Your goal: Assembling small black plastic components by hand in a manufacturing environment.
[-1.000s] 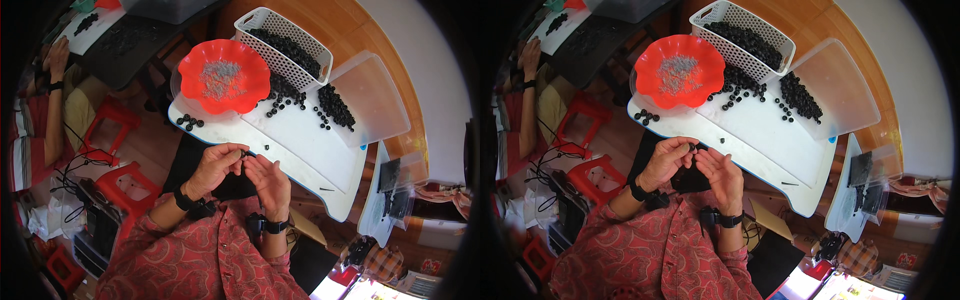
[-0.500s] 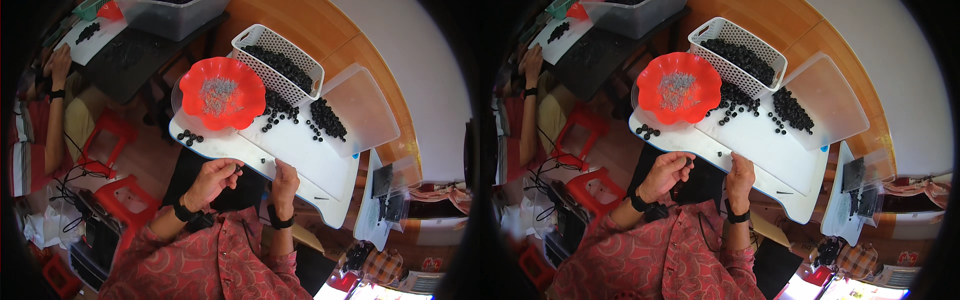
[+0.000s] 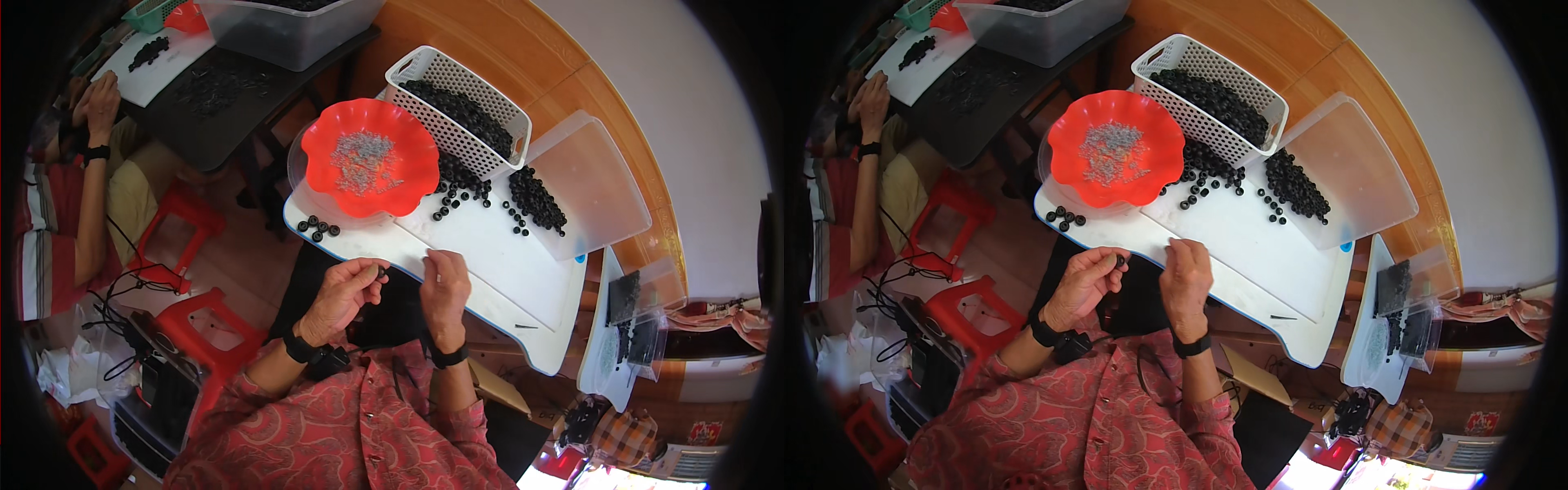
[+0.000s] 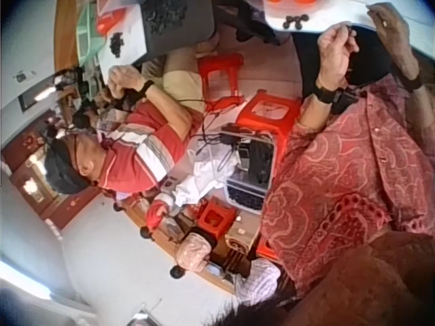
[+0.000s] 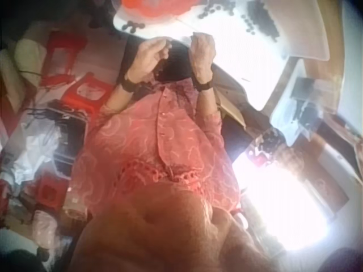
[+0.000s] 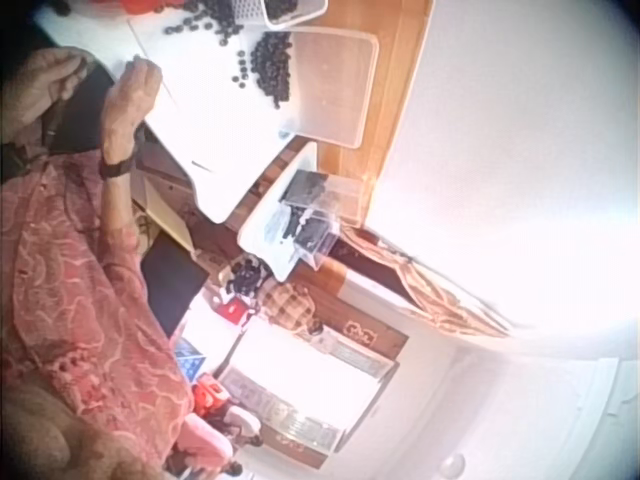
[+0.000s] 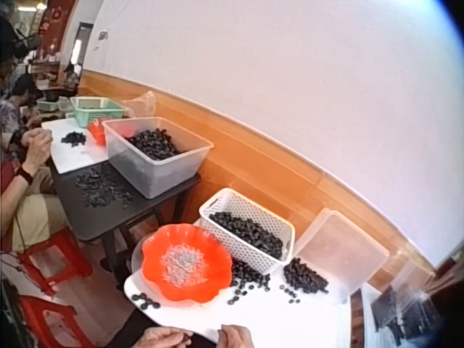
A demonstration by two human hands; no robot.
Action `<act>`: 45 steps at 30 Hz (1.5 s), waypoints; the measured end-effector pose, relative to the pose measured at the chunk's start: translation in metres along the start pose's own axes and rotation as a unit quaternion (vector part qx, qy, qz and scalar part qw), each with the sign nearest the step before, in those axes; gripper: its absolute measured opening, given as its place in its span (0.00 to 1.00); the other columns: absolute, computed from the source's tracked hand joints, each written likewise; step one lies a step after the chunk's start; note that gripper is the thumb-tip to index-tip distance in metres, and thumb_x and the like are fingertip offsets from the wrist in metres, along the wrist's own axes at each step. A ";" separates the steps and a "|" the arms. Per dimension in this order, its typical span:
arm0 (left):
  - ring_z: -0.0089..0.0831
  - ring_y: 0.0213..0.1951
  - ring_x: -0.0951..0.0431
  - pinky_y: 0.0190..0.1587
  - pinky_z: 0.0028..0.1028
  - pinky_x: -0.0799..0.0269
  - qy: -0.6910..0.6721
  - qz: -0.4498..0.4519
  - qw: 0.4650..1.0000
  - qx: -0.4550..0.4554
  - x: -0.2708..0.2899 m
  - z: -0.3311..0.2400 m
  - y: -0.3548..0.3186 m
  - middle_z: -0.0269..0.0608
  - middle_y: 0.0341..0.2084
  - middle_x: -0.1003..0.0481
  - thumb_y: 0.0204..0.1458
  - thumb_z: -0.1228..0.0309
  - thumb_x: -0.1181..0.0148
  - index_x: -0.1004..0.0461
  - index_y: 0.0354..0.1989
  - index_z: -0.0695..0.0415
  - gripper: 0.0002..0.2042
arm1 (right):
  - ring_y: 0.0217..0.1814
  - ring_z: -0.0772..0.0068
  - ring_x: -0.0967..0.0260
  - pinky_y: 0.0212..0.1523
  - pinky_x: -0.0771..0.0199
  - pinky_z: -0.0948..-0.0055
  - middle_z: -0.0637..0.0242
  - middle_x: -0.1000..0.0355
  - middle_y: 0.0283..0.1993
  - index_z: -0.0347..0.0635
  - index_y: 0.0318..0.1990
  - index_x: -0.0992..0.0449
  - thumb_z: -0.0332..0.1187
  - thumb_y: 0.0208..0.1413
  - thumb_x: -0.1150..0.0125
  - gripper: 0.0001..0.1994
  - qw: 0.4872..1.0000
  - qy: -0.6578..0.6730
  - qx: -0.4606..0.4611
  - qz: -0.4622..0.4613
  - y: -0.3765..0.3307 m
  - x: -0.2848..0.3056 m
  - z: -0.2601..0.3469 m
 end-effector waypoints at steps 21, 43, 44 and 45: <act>0.21 0.31 0.26 0.31 0.21 0.28 0.021 -0.076 0.995 -0.067 0.033 -0.025 -0.001 0.39 0.32 0.26 0.62 0.73 0.45 0.31 0.58 0.66 0.17 | 0.30 0.55 0.27 0.31 0.28 0.60 0.59 0.28 0.31 0.39 0.33 0.20 0.34 0.48 0.35 0.08 0.992 -0.017 -0.126 0.013 0.018 -0.086 0.003; 0.18 0.31 0.28 0.36 0.20 0.30 0.023 -0.035 0.998 -0.055 0.020 -0.026 -0.004 0.38 0.35 0.26 0.65 0.70 0.49 0.28 0.52 0.66 0.13 | 0.35 0.55 0.30 0.35 0.30 0.63 0.55 0.30 0.34 0.36 0.37 0.26 0.23 0.56 0.41 0.03 0.990 0.107 -0.080 0.044 -0.005 -0.052 0.016; 0.18 0.31 0.28 0.36 0.20 0.30 0.023 -0.036 0.998 -0.051 0.019 -0.025 -0.003 0.38 0.35 0.26 0.65 0.70 0.49 0.28 0.52 0.66 0.13 | 0.34 0.56 0.30 0.35 0.30 0.64 0.56 0.30 0.34 0.35 0.37 0.26 0.23 0.56 0.41 0.03 0.984 0.141 -0.088 0.056 -0.008 -0.048 0.018; 0.18 0.31 0.28 0.36 0.20 0.30 0.026 -0.031 0.998 -0.051 0.016 -0.025 -0.002 0.37 0.34 0.26 0.65 0.70 0.50 0.28 0.52 0.66 0.13 | 0.34 0.59 0.30 0.35 0.30 0.66 0.57 0.30 0.34 0.35 0.37 0.26 0.23 0.56 0.40 0.03 0.981 0.151 -0.099 0.067 -0.012 -0.045 0.019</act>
Point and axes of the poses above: each hand's wrist, its own y-axis towards the middle knuckle, its own x-axis out of the back of the hand, z = x × y, the point moved 10 cm from there along y, towards the middle knuckle
